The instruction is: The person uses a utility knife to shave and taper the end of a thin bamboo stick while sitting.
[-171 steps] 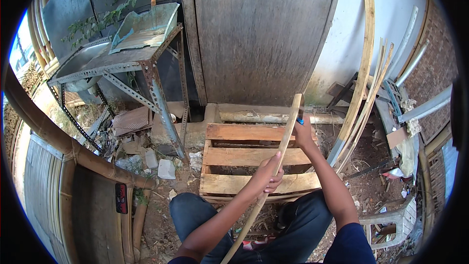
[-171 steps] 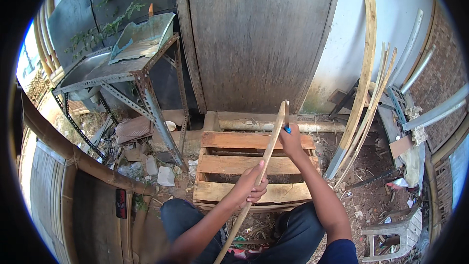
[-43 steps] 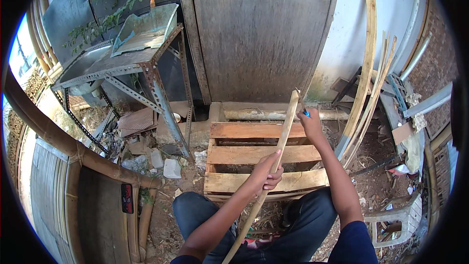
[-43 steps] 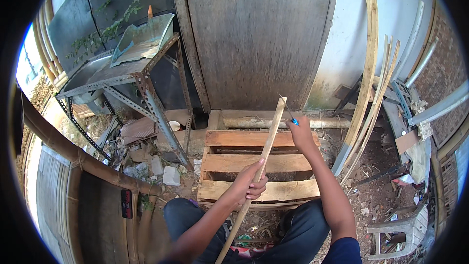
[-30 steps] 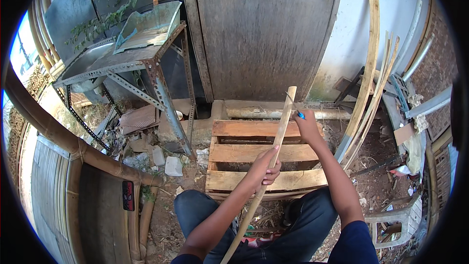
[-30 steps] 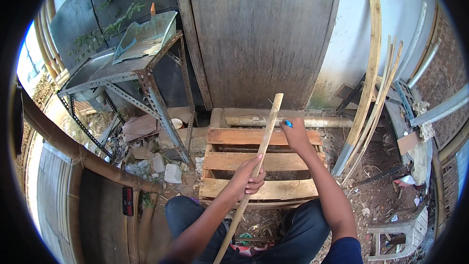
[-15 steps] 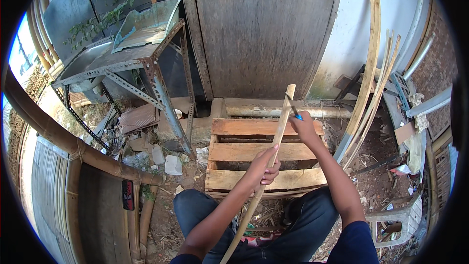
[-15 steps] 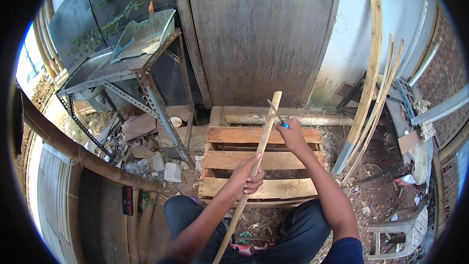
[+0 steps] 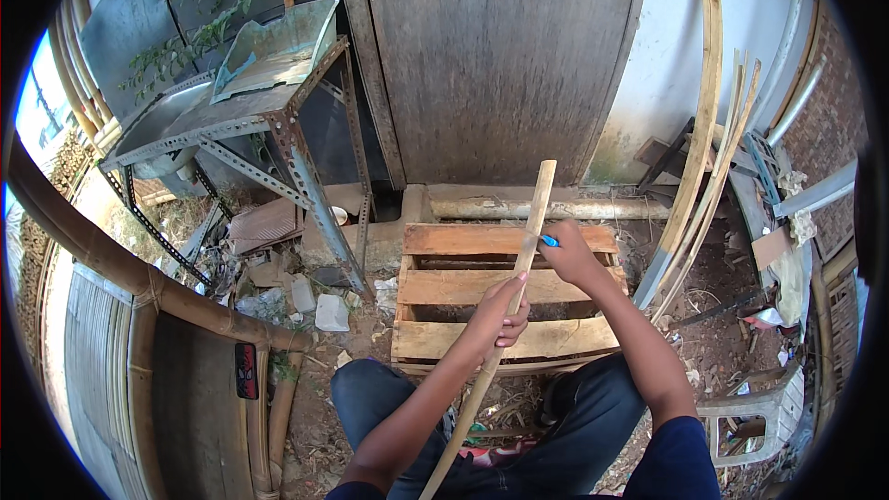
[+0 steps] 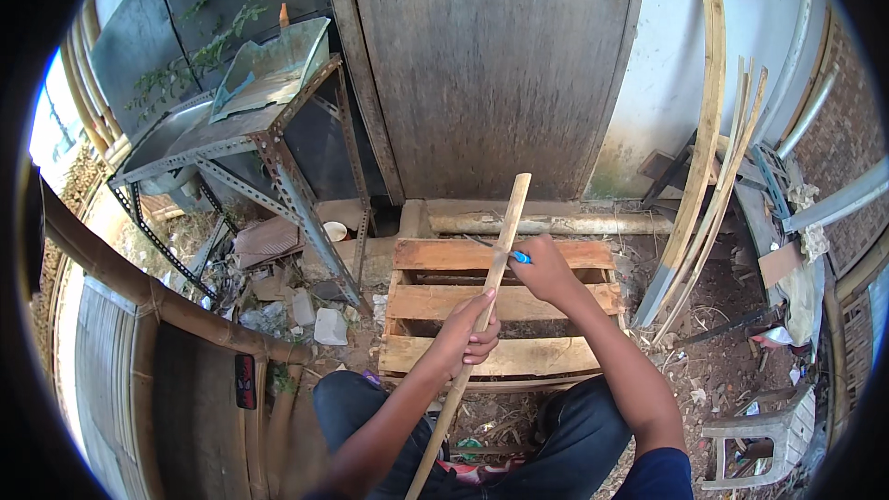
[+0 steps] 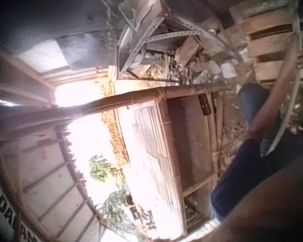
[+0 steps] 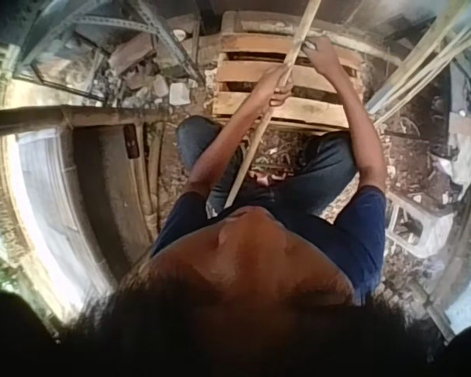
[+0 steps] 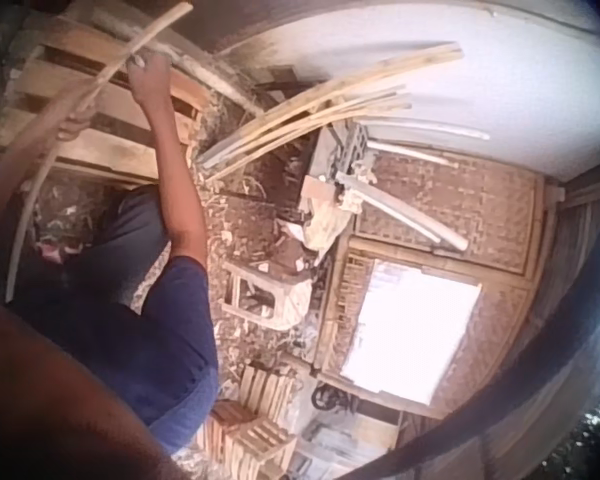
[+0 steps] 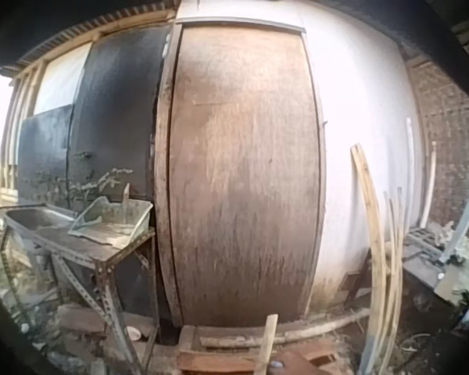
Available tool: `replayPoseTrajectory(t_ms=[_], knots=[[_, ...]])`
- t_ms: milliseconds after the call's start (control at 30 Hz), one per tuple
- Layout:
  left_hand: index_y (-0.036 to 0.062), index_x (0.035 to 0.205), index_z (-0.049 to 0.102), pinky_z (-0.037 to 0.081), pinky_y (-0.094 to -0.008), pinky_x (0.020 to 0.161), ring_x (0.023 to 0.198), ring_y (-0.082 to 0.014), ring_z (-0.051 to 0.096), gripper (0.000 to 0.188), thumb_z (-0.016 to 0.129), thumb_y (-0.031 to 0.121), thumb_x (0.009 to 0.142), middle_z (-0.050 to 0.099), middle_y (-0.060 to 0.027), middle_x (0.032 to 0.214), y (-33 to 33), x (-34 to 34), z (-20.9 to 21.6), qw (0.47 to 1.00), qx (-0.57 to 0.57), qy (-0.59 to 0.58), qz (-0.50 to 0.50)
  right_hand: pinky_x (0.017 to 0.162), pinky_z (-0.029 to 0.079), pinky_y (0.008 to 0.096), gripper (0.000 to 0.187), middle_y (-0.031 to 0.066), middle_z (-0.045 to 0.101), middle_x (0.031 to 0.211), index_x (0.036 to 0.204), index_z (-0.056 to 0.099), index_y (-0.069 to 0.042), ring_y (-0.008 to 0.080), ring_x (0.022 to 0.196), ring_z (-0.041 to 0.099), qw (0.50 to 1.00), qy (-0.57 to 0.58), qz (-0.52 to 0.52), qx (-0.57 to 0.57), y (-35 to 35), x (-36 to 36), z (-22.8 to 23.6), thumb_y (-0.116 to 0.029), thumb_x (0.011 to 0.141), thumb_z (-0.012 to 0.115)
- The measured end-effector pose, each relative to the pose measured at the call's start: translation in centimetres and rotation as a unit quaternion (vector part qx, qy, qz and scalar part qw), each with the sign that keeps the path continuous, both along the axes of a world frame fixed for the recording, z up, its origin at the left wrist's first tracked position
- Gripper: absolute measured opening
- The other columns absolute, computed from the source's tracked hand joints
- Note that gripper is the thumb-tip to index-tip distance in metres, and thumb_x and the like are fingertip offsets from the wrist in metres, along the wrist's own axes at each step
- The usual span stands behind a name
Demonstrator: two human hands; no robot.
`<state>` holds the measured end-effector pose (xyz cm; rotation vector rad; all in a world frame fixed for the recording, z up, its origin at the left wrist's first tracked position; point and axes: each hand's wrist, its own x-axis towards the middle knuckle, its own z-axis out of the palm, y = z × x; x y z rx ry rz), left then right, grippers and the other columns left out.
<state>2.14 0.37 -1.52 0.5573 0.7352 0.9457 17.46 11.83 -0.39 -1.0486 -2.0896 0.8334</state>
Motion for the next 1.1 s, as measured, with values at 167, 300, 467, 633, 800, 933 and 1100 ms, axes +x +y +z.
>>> replayPoseTrajectory(t_ms=[167,300,467,633,800,933,1100], knots=[[0.0089,0.08,0.041,0.016,-0.0195,0.027,0.032,-0.0032,0.019,0.038,0.041,0.043,0.096,0.024,0.0052,0.049,-0.2,0.3,0.1,1.0,-0.009,0.003,-0.011,0.047,0.028,0.0352,0.031,0.0094,0.026,0.051,0.062,0.039,0.008,0.0107,0.051,0.029,0.996,0.04,-0.077,-0.019,2.1,1.6,-1.9,-0.014,0.075,0.057],[0.0089,0.08,0.041,0.016,-0.0196,0.027,0.032,-0.0032,0.019,0.037,0.041,0.043,0.096,0.024,0.0051,0.049,-0.2,0.3,0.3,1.0,-0.004,-0.004,-0.011,0.048,0.03,0.035,0.032,0.0104,0.027,0.051,0.062,0.04,0.008,0.011,0.052,0.029,0.994,0.046,-0.089,-0.053,1.2,1.3,-1.0,-0.015,0.075,0.057],[0.0089,0.081,0.04,0.015,-0.0194,0.027,0.033,-0.0031,0.019,0.036,0.042,0.042,0.096,0.024,0.0052,0.049,-0.1,-0.3,0.3,0.999,-0.016,-0.029,-0.016,0.05,0.036,0.0403,0.025,0.0235,0.041,0.053,0.061,0.048,0.008,0.0322,0.044,0.041,0.997,0.004,0.045,0.066,-0.3,-0.2,-0.2,-0.014,0.071,0.055],[0.009,0.081,0.04,0.014,-0.019,0.027,0.033,-0.0027,0.019,0.036,0.042,0.042,0.096,0.024,0.0053,0.049,-0.2,-0.2,0.3,1.0,0.005,-0.007,-0.003,0.05,0.035,0.0406,0.027,0.0238,0.04,0.053,0.059,0.046,0.007,0.0333,0.045,0.04,0.992,-0.009,0.037,0.124,0.7,0.1,-0.6,-0.014,0.073,0.055],[0.0092,0.081,0.039,0.015,-0.0185,0.027,0.033,-0.0024,0.019,0.036,0.042,0.042,0.096,0.024,0.0054,0.05,-0.5,0.0,0.9,1.0,-0.001,-0.028,-0.014,0.048,0.026,0.0372,0.034,0.0131,0.027,0.05,0.06,0.04,0.007,0.0144,0.05,0.026,0.991,0.064,-0.113,0.017,2.9,2.2,-2.0,-0.016,0.08,0.055],[0.0094,0.08,0.039,0.016,-0.0186,0.027,0.033,-0.0026,0.019,0.037,0.04,0.042,0.097,0.024,0.0053,0.049,-0.4,0.0,0.5,0.999,0.008,-0.023,-0.022,0.049,0.028,0.0361,0.033,0.0098,0.029,0.051,0.061,0.04,0.007,0.0128,0.052,0.029,0.994,0.052,-0.087,-0.04,1.2,1.3,-1.1,-0.016,0.079,0.056],[0.0087,0.08,0.039,0.015,-0.019,0.027,0.033,-0.0034,0.018,0.042,0.037,0.047,0.097,0.023,0.0051,0.049,-0.2,-0.2,0.1,1.0,-0.02,-0.014,0.009,0.048,0.032,0.0431,0.026,0.0277,0.044,0.057,0.065,0.05,0.01,0.0417,0.049,0.038,0.99,-0.001,0.021,0.141,-0.2,-0.4,-0.7,-0.012,0.078,0.054]])
